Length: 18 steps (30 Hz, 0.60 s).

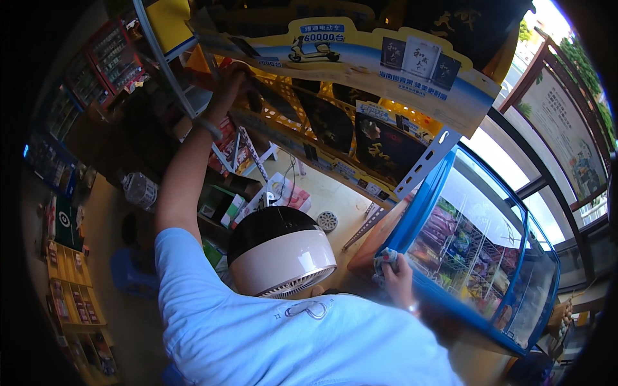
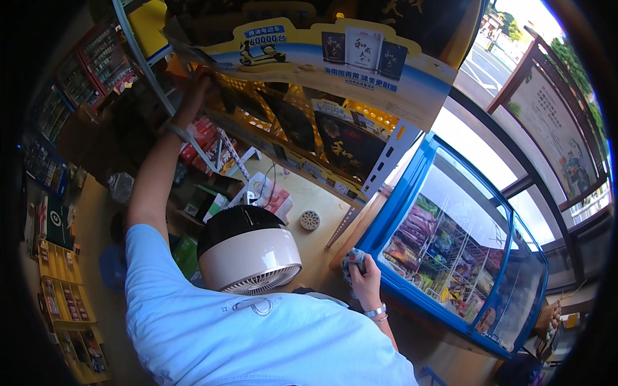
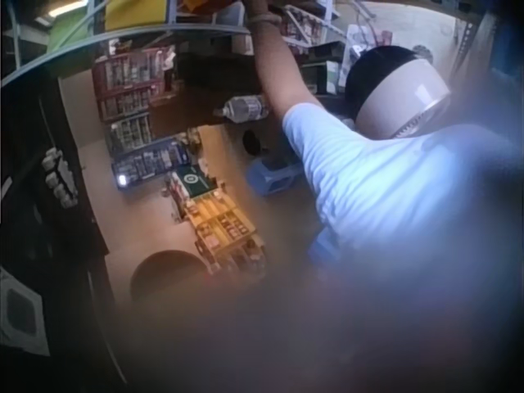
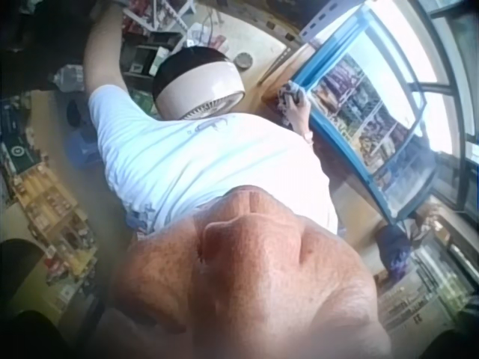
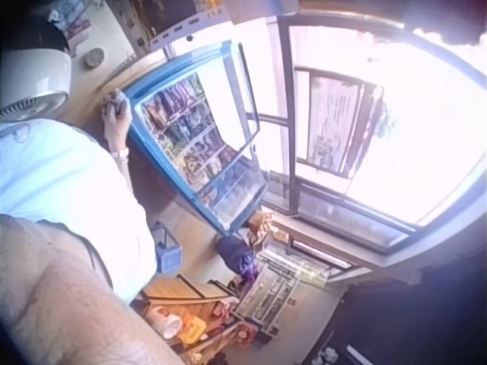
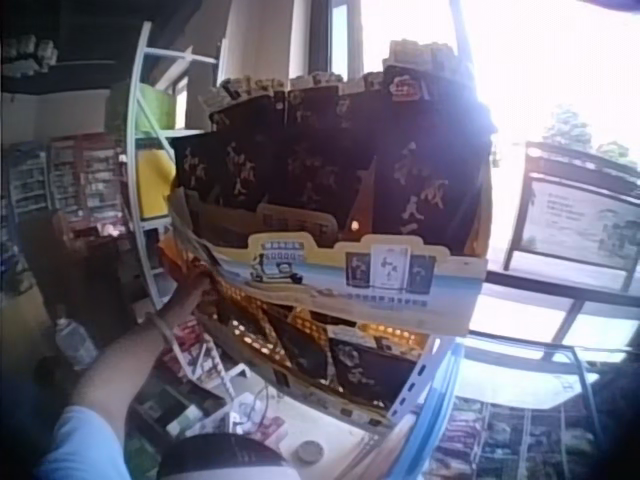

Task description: The person picks up packaged food items from a shelf, wipes them with a cloth, and places them back. They also handle a small white bowl and a fan while moving around the store.

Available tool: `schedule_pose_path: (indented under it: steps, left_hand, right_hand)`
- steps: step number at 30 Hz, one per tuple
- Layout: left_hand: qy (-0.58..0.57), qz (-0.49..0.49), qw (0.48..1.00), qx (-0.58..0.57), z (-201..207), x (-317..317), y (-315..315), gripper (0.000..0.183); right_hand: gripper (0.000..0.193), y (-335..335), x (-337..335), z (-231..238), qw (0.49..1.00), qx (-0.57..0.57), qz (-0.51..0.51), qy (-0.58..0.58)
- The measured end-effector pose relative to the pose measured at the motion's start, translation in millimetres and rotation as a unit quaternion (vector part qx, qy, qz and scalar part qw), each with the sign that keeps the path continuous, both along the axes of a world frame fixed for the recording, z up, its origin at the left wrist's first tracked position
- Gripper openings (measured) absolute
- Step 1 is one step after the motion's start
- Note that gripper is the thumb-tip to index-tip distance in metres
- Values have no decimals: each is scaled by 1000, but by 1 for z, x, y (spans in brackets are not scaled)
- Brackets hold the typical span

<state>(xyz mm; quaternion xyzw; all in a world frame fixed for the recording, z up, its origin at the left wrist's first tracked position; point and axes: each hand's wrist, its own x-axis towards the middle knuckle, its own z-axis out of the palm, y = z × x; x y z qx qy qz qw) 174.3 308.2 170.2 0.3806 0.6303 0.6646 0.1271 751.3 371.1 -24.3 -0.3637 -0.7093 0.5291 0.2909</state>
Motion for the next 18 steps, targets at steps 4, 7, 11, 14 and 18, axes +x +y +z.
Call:
schedule_pose_path:
  steps: [4, 7, 11, 14, 18]
  left_hand:
    - [-4, 4, 1000, 15, 11, 17, 10, 24]
    - [-9, 37, 997, -61, 14, -1, 10, 33]
    - [-55, 42, 994, -87, 3, 3, 23, 31]
    - [-51, 47, 994, -86, -23, -26, 29, 29]
    - [1, 64, 994, -88, -27, -23, 41, 28]
  right_hand:
    - [17, 2, 0, -3, 999, 40, 2, -34]
    - [17, -1, -5, 4, 999, 36, 6, -22]
    - [17, -3, -5, 5, 1000, 19, -5, -22]
    - [16, -2, -5, 1, 1000, 11, -2, -18]
    - [15, -2, -5, -1, 1000, 12, -9, -16]
